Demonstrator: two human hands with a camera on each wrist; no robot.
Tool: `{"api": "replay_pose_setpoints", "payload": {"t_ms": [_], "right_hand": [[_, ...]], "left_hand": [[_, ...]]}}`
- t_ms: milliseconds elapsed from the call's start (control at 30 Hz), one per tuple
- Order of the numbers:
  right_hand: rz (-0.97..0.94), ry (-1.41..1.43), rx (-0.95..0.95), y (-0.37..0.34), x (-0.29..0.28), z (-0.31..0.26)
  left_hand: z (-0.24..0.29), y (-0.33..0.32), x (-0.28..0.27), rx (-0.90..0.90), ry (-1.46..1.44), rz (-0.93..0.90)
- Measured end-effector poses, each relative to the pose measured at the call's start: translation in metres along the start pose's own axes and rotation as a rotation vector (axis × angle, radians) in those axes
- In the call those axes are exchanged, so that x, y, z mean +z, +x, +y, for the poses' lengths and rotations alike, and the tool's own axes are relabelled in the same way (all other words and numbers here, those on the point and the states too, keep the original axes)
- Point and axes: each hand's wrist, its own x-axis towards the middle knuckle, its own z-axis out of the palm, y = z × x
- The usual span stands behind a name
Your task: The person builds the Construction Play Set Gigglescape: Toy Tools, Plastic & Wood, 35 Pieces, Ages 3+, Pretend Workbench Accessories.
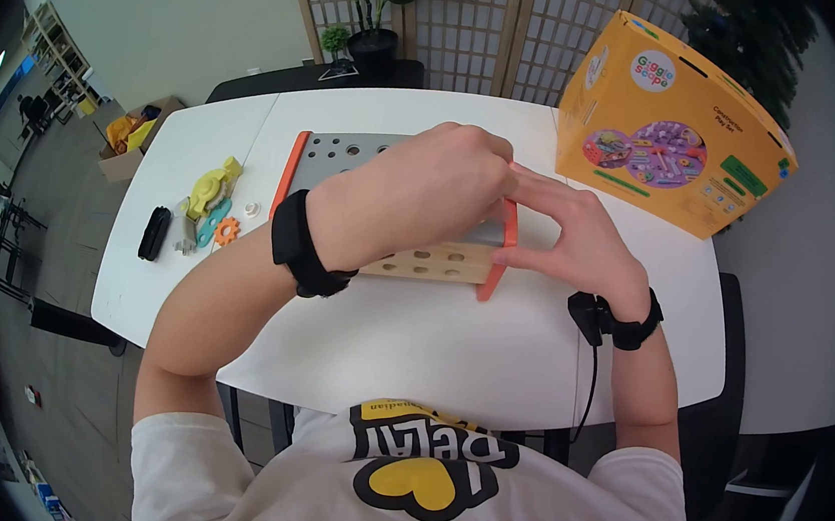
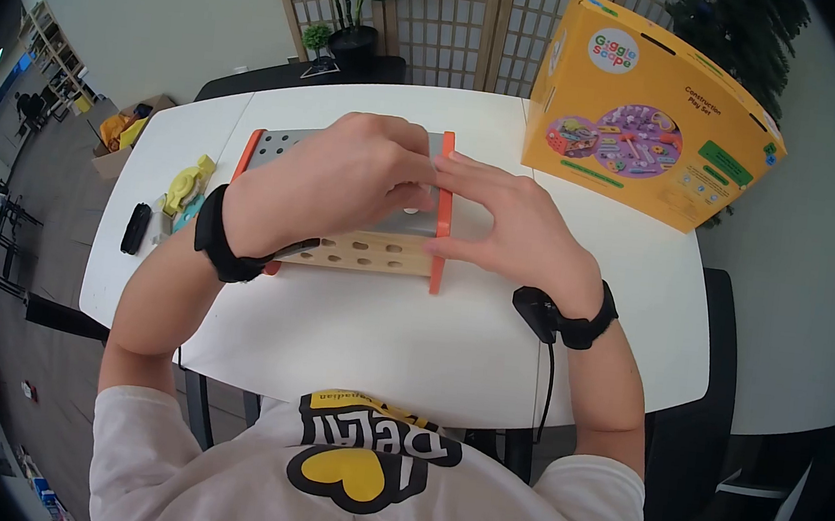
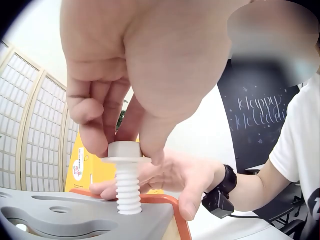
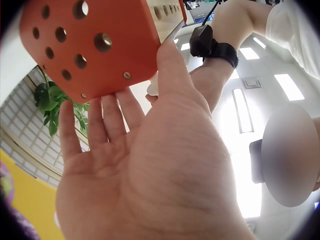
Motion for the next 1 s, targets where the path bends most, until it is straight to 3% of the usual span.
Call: {"api": "replay_pose_setpoints", "payload": {"t_ms": [67,167,267,367,467,567,667,767,867,967,1000], "right_hand": [[-0.016,-0.001,0.0,0.001,-0.001,0.0],[-0.017,-0.009,-0.031,0.0,0.0,0.004],[-0.013,0.019,-0.024,0.001,-0.001,0.002],[0.006,0.054,-0.012,-0.001,-0.002,-0.003],[0.043,0.013,-0.057,-0.002,0.003,0.004],[0.043,0.0,-0.067,-0.002,0.004,0.004],[0.048,-0.013,-0.085,-0.003,0.003,0.004],[0.04,-0.006,-0.084,-0.002,0.004,0.006],[0.021,0.03,-0.053,-0.002,0.002,0.003],[0.003,0.045,-0.023,-0.002,-0.001,-0.002],[0.013,0.031,-0.031,-0.002,0.0,-0.001]], "left_hand": [[-0.006,0.001,0.001,0.131,-0.093,0.076],[-0.005,0.006,-0.024,-0.1,-0.268,-0.319],[-0.017,0.003,-0.006,0.085,-0.435,-0.014],[-0.009,-0.001,0.005,0.002,-0.072,0.209],[-0.002,-0.004,0.004,-0.098,0.038,0.006],[0.0,-0.003,0.002,-0.063,-0.061,0.031],[-0.025,-0.002,-0.007,0.041,-0.322,-0.098],[-0.037,-0.003,-0.008,0.106,-0.348,-0.147],[-0.034,-0.002,-0.007,0.094,-0.42,-0.106],[-0.021,-0.001,-0.001,0.084,-0.217,0.143],[-0.013,-0.001,-0.002,0.009,-0.158,0.082]]}}
